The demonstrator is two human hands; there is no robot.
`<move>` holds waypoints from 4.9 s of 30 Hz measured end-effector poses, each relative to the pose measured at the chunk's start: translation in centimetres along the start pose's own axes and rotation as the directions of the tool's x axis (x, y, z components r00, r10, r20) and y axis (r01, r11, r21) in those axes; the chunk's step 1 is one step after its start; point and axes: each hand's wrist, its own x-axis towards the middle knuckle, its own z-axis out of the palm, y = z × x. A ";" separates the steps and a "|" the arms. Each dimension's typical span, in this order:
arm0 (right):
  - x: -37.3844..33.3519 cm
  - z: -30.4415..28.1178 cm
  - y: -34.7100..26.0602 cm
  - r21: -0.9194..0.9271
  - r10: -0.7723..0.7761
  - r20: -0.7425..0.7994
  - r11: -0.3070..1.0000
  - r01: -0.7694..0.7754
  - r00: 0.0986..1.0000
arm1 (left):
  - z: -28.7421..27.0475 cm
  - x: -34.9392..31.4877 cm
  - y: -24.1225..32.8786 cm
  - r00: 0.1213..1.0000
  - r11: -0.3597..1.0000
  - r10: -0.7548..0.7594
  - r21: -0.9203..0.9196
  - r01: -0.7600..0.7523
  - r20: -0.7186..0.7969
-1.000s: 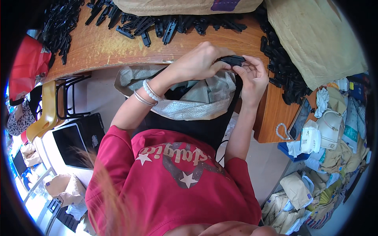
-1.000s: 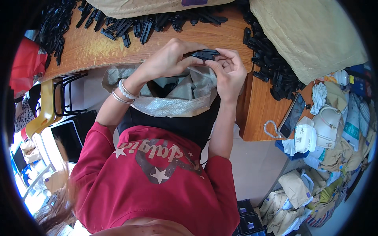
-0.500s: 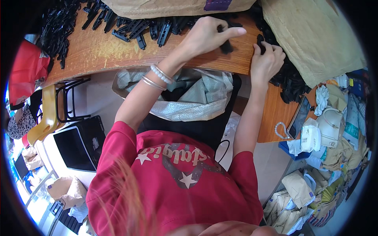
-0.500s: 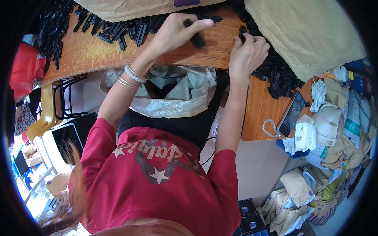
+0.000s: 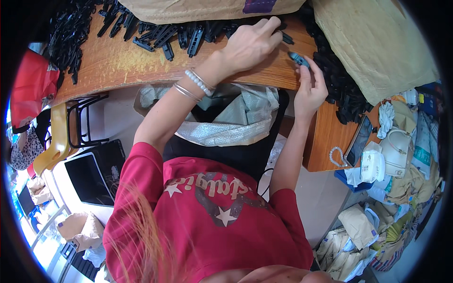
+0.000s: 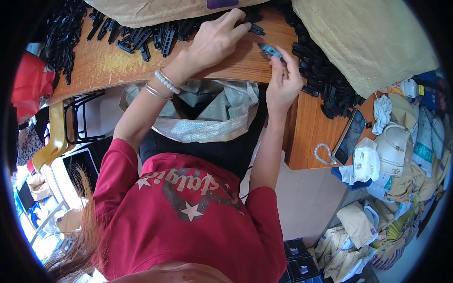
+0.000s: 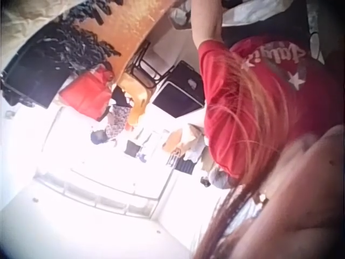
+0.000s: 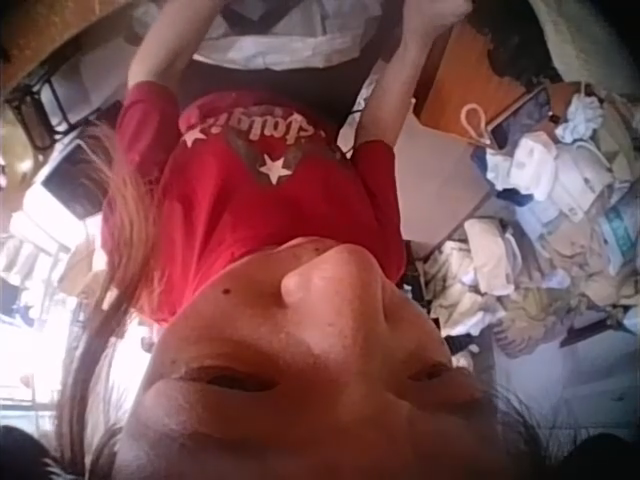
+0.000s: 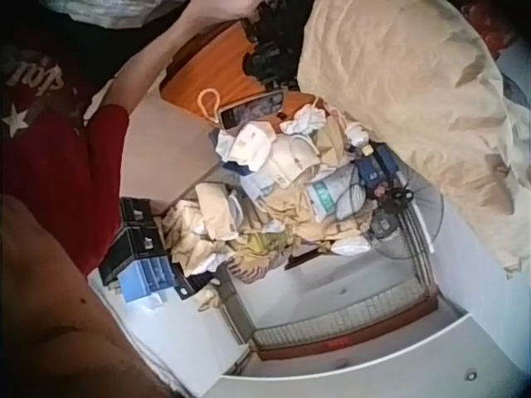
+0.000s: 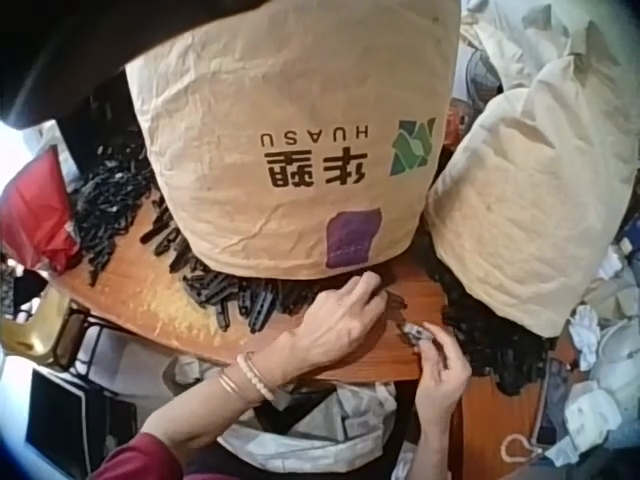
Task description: Inspecting and sorting small black plastic components from a desk into a bag.
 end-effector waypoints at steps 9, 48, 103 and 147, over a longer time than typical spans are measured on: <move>-2.1 -0.6 -2.0 0.293 0.068 0.236 0.946 -0.138 0.969 | -2.2 -2.3 1.7 0.895 0.529 -0.277 -0.722 0.446 0.350; 0.6 -7.1 3.7 -0.171 -0.030 -0.815 0.967 -0.191 0.579 | 6.7 3.5 10.6 0.867 0.805 0.496 -0.345 -0.483 -0.056; -0.2 0.2 2.0 -0.818 -0.244 -0.134 0.575 0.032 0.960 | -2.1 -2.6 -2.3 0.994 0.980 0.063 0.194 -0.044 -0.092; -5.6 0.1 -4.8 0.116 0.068 0.352 0.986 -0.115 0.934 | -8.6 -8.5 5.2 0.827 0.356 -0.281 -0.747 0.562 0.488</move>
